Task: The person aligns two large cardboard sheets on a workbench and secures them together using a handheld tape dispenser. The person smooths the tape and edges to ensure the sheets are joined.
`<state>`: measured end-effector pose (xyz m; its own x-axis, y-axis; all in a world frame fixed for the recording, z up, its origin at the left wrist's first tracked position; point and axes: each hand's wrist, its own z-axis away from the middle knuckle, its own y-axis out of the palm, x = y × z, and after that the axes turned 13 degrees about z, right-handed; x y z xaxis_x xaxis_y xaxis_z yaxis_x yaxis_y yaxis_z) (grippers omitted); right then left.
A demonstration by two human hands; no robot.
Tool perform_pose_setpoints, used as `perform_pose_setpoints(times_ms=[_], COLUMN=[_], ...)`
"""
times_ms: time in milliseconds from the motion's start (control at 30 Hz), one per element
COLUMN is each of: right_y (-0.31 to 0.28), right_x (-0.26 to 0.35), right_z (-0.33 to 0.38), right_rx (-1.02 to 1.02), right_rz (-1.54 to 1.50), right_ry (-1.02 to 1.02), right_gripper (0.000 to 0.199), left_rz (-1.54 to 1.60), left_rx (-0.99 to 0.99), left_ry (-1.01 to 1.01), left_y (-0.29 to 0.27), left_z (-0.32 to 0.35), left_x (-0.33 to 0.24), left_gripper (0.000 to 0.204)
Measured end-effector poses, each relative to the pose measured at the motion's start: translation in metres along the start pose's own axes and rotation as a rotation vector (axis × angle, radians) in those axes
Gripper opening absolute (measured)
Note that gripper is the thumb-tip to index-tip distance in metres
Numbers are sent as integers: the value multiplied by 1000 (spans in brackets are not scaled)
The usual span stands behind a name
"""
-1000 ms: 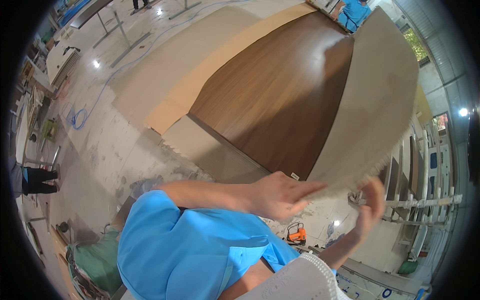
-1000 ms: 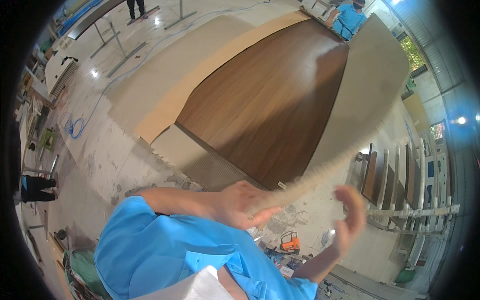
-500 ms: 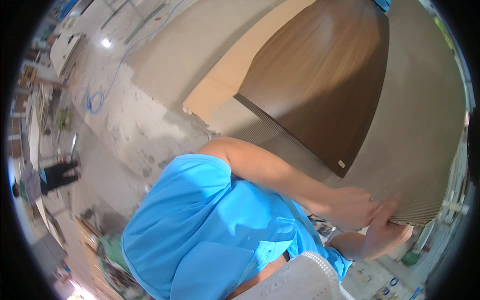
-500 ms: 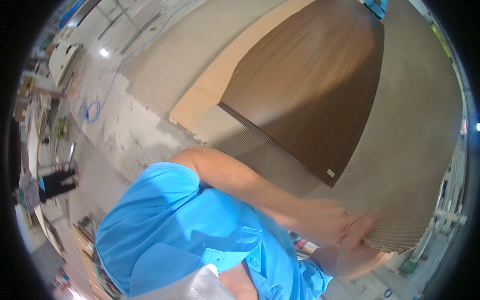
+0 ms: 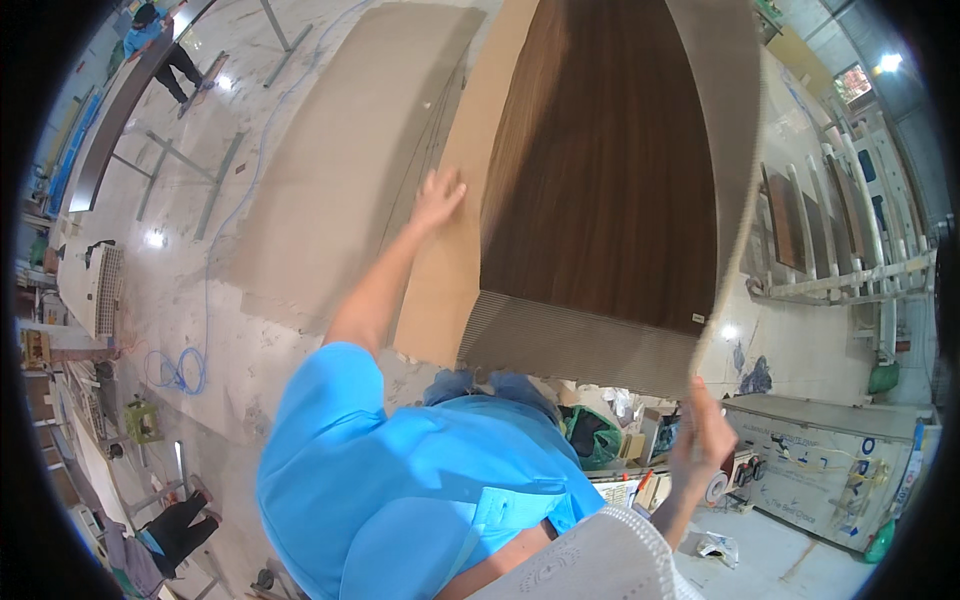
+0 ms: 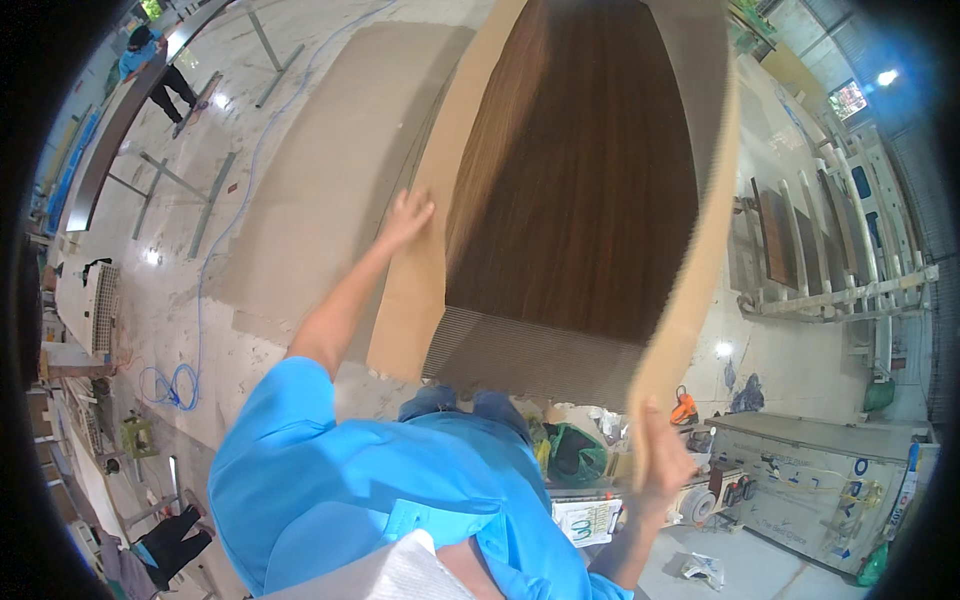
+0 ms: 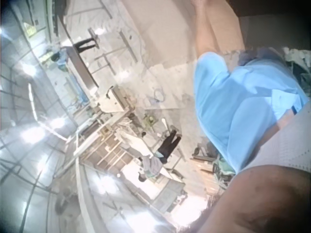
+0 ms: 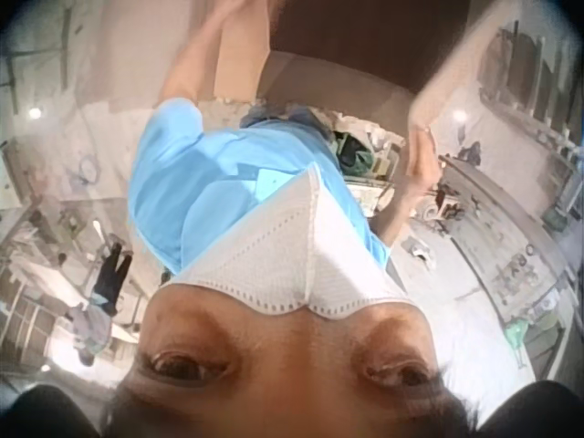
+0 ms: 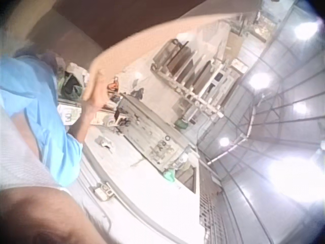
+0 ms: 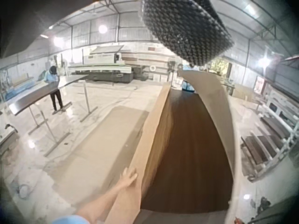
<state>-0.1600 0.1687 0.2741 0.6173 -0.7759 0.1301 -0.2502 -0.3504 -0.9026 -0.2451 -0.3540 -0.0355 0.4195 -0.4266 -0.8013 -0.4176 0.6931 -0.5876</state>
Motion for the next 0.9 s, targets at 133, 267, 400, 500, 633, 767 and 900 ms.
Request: perform_pose_setpoints(times_ms=[133, 267, 400, 500, 633, 767, 900], right_y=[32, 69, 116, 157, 204, 245, 283], right_x=[29, 45, 61, 72, 78, 79, 85], right_z=[1, 6, 24, 38, 55, 70, 79], right_rx=[195, 359, 399, 386, 385, 389, 418], right_rz=[-53, 37, 41, 52, 76, 103, 143], right_ry=[-159, -356, -421, -427, -452, -482, -516], right_gripper=[53, 49, 44, 36, 31, 30, 29], left_rz=[-227, -514, -530, -534, -612, -675, -390], left_rx=[57, 42, 43, 1, 17, 67, 141], left_ry=[-35, 31, 83, 106, 222, 312, 257], left_y=[67, 70, 61, 66, 72, 71, 65], left_z=[19, 36, 41, 40, 38, 36, 36], left_x=[12, -4, -9, -5, 1, 4, 2], left_gripper=[72, 74, 73, 71, 64, 58, 55])
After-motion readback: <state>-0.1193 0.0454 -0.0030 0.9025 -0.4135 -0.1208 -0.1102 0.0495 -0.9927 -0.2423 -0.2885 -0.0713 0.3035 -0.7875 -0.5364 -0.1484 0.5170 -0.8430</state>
